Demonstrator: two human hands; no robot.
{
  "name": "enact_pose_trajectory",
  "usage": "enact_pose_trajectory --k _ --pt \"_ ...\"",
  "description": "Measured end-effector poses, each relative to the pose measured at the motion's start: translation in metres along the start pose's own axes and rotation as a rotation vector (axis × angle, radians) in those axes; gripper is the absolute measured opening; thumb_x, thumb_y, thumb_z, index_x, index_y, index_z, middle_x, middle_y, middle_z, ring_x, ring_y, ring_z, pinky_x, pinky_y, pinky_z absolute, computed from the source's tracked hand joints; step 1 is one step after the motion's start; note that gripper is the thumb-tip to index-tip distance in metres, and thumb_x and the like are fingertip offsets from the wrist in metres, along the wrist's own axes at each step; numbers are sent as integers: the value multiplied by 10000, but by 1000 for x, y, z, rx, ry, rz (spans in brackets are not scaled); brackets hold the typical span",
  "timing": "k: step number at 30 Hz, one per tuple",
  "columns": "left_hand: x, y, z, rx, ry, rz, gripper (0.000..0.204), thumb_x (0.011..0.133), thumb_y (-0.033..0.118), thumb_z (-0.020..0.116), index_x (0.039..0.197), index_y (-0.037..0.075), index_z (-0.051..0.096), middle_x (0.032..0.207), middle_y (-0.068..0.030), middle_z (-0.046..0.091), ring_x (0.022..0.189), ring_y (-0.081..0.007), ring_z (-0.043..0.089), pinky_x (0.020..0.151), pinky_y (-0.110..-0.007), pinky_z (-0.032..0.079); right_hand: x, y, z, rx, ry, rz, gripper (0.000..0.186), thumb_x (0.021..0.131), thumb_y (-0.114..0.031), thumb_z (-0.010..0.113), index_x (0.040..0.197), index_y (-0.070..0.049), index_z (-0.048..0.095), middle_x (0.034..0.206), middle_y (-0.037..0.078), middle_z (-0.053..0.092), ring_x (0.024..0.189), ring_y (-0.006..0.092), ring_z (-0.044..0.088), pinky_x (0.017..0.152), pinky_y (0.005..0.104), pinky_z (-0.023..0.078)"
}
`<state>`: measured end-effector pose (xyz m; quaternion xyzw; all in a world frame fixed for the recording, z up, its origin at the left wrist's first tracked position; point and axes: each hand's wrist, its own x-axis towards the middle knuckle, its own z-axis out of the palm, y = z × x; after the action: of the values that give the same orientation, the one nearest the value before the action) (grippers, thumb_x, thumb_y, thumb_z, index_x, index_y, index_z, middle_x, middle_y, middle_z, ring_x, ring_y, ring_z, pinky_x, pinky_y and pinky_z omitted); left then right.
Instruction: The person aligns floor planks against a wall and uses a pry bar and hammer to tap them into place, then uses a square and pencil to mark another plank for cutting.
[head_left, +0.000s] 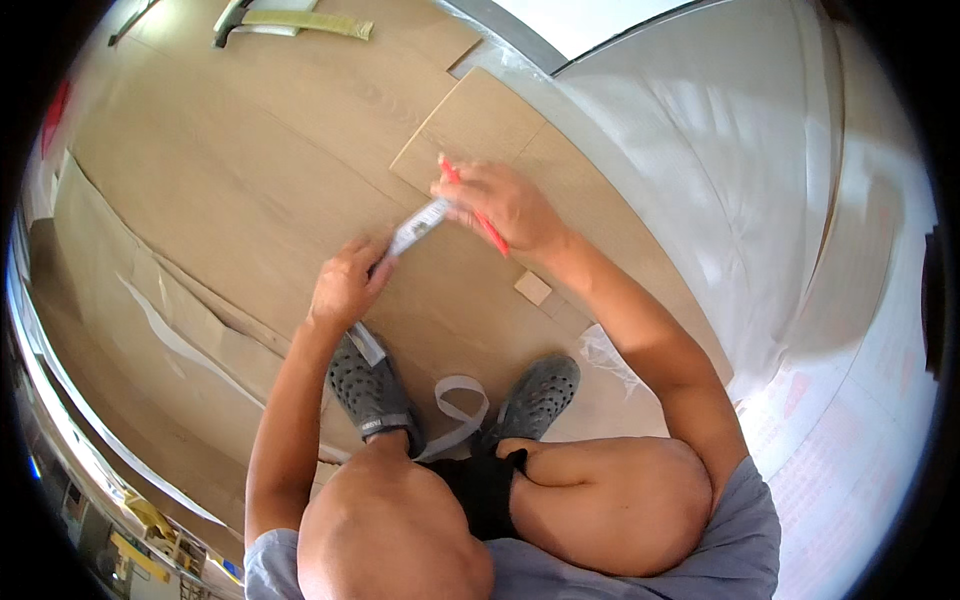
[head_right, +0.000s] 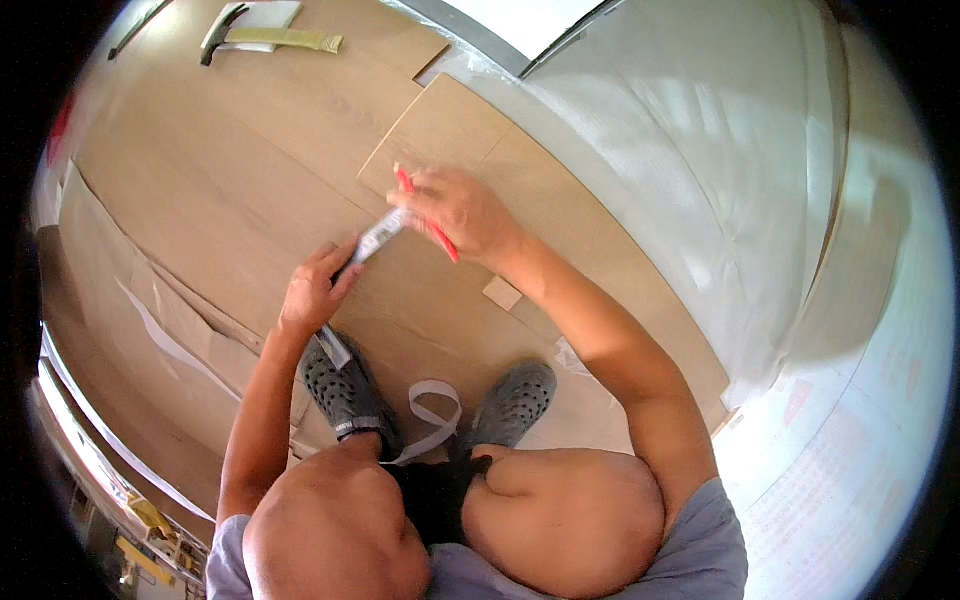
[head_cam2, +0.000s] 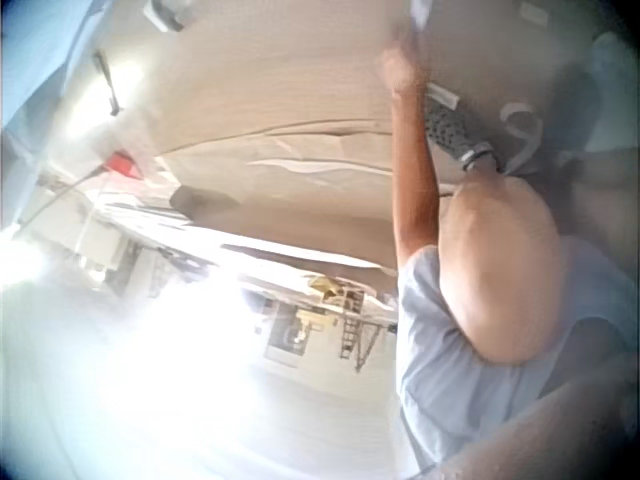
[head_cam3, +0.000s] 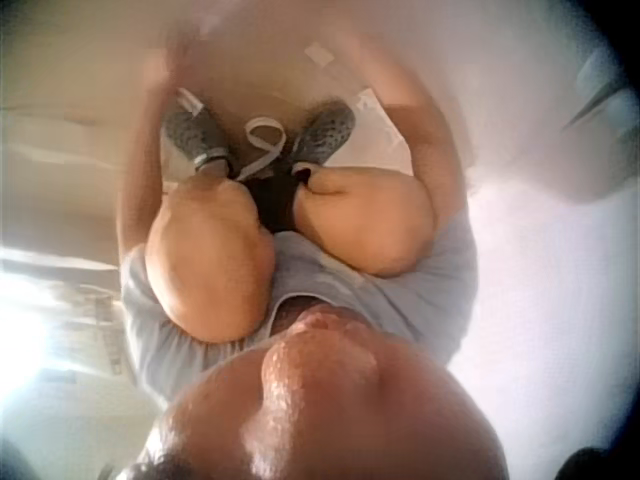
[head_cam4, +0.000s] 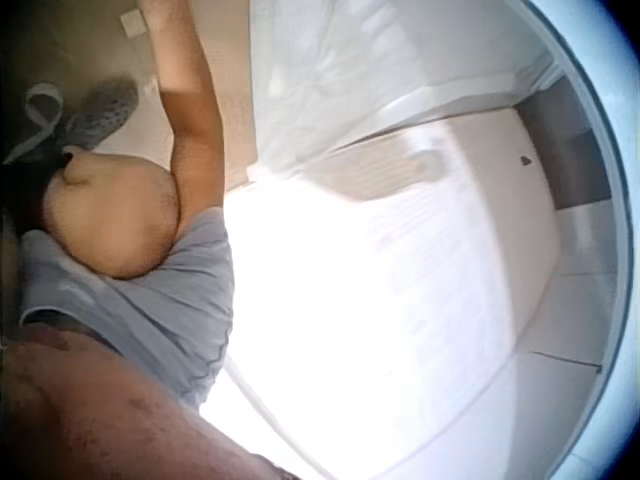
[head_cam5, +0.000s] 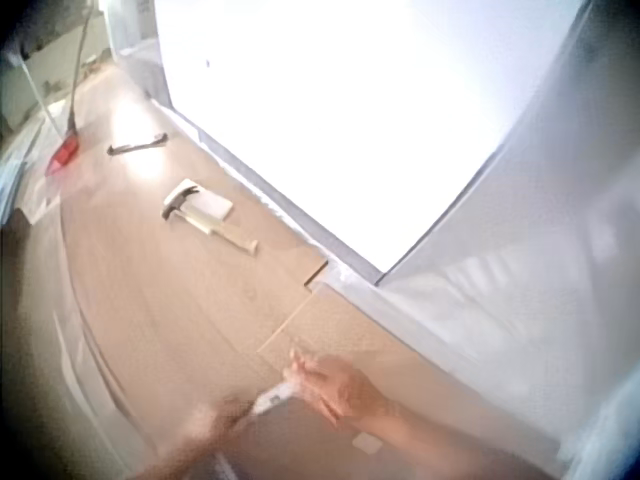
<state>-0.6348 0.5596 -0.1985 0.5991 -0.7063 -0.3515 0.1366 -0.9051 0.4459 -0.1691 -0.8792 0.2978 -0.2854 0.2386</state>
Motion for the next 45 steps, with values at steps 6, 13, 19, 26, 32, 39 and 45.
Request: enact_pose_trajectory --k 6,13,19,26,32,39,45 --pt "73 24 -38 -891 -559 -413 430 1060 355 534 1300 22 662 1126 -123 713 969 -210 685 848 -365 537 -60 -16 -18 -138 -149 161 234 882 -215 752 1072 -105 673 956 93 662 808 298 657 720 426 533" --pt "147 -7 -18 -595 274 -178 465 1040 347 560 1311 -25 627 1208 -171 674 1088 -271 639 968 -391 495 -64 -5 11 -153 72 661 183 931 -237 704 1003 -79 647 937 124 599 814 316 630 667 438 519" --pt "162 13 16 -46 423 -37 438 927 202 702 1322 25 640 1181 -196 605 1133 -360 545 1009 -457 446 -63 12 21 -135 137 643 181 924 -194 701 1054 -75 659 1005 117 557 952 315 587 756 440 513" --pt "165 7 24 -38 372 -20 451 909 191 709 1335 56 648 1168 -170 599 1118 -354 527 1025 -456 424 -79 20 12 -197 122 557 198 880 -142 727 1064 -88 674 974 100 572 921 313 572 796 442 489" --pt "168 9 21 -53 291 -7 606 834 234 803 1379 50 612 1243 -161 558 1165 -343 501 1048 -448 422 -84 40 1 -267 178 520 207 866 -107 718 1068 -92 674 952 101 586 912 317 566 795 440 485" --pt "180 22 10 -83 192 7 782 747 236 884 1437 64 561 1313 -153 512 1225 -332 470 1059 -431 434 -87 45 -11 -216 193 509 265 859 -107 725 1115 -91 656 967 104 593 912 319 569 803 444 484" --pt "182 18 12 -81 186 21 770 773 272 872 1455 112 551 1299 -149 510 1223 -324 471 1038 -417 444 -87 46 -15 -150 167 519 279 868 -133 725 1134 -91 652 988 109 605 929 323 586 826 441 486"
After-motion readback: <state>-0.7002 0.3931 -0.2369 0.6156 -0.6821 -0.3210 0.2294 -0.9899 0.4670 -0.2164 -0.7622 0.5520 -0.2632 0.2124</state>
